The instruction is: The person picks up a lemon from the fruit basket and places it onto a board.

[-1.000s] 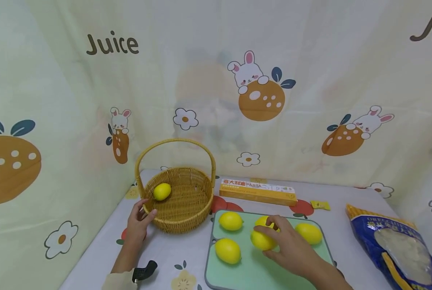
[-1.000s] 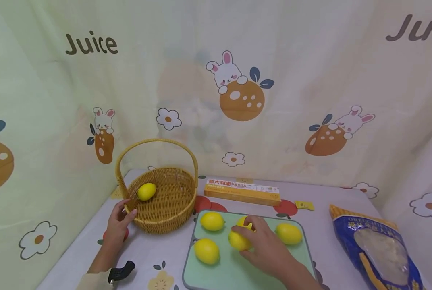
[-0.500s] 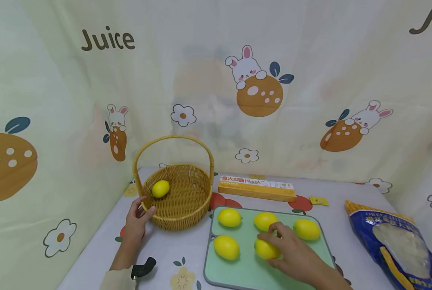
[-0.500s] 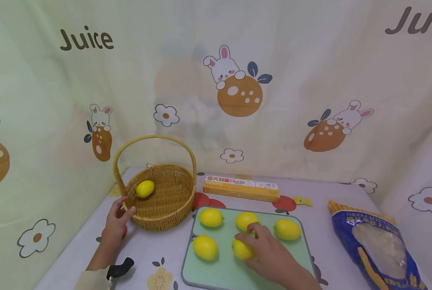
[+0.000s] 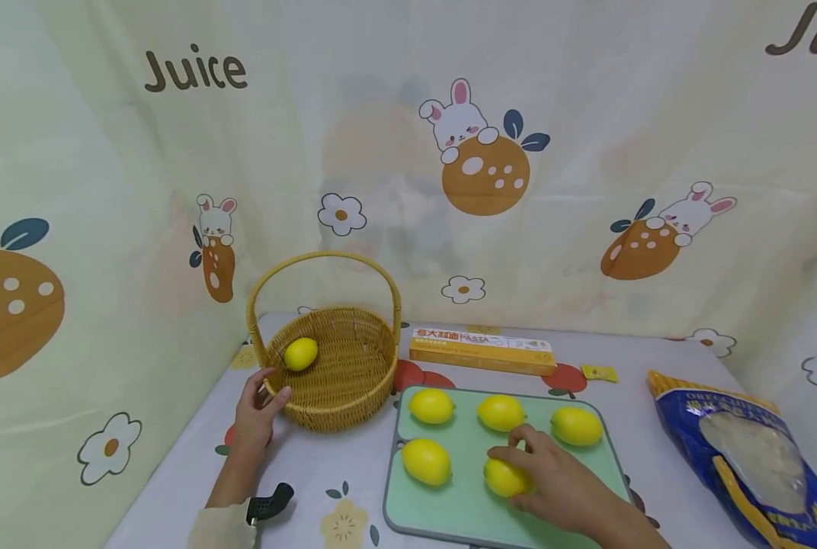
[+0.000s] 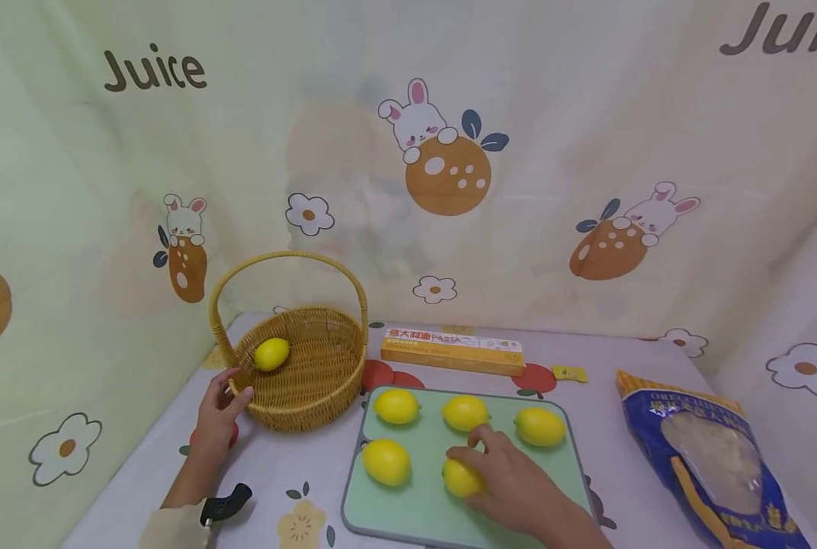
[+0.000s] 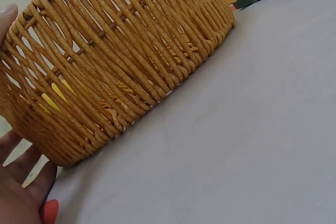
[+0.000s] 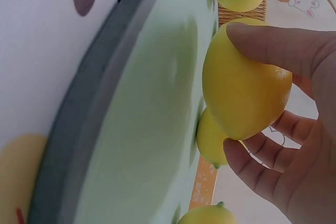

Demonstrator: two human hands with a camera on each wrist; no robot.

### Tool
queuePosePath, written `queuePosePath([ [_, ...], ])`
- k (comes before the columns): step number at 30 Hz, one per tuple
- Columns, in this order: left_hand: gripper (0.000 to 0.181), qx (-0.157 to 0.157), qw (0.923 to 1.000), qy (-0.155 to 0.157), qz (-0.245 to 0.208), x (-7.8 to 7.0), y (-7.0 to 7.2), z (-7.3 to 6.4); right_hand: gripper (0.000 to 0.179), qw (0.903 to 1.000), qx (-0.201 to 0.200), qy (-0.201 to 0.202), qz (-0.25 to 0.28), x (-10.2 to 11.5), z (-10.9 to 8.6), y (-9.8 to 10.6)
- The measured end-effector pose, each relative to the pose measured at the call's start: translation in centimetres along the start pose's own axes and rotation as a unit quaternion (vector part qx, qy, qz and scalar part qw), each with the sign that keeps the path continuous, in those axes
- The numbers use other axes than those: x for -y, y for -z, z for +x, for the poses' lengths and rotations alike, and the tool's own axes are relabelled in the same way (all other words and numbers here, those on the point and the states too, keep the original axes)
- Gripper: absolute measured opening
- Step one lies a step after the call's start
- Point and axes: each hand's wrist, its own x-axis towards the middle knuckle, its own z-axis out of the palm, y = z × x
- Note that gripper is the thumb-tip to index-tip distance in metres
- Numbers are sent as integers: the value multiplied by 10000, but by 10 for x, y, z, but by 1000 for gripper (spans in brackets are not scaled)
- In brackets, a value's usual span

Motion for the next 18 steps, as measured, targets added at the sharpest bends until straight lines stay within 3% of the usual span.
queuePosePath([
  [10, 59, -25, 10000, 74, -53, -1, 1, -1, 53, 9997, 128, 149, 116, -5, 4, -3],
  [18, 55, -12, 9999, 107, -104, 0, 0, 0, 56, 9996, 240, -42, 150, -4, 6, -3],
])
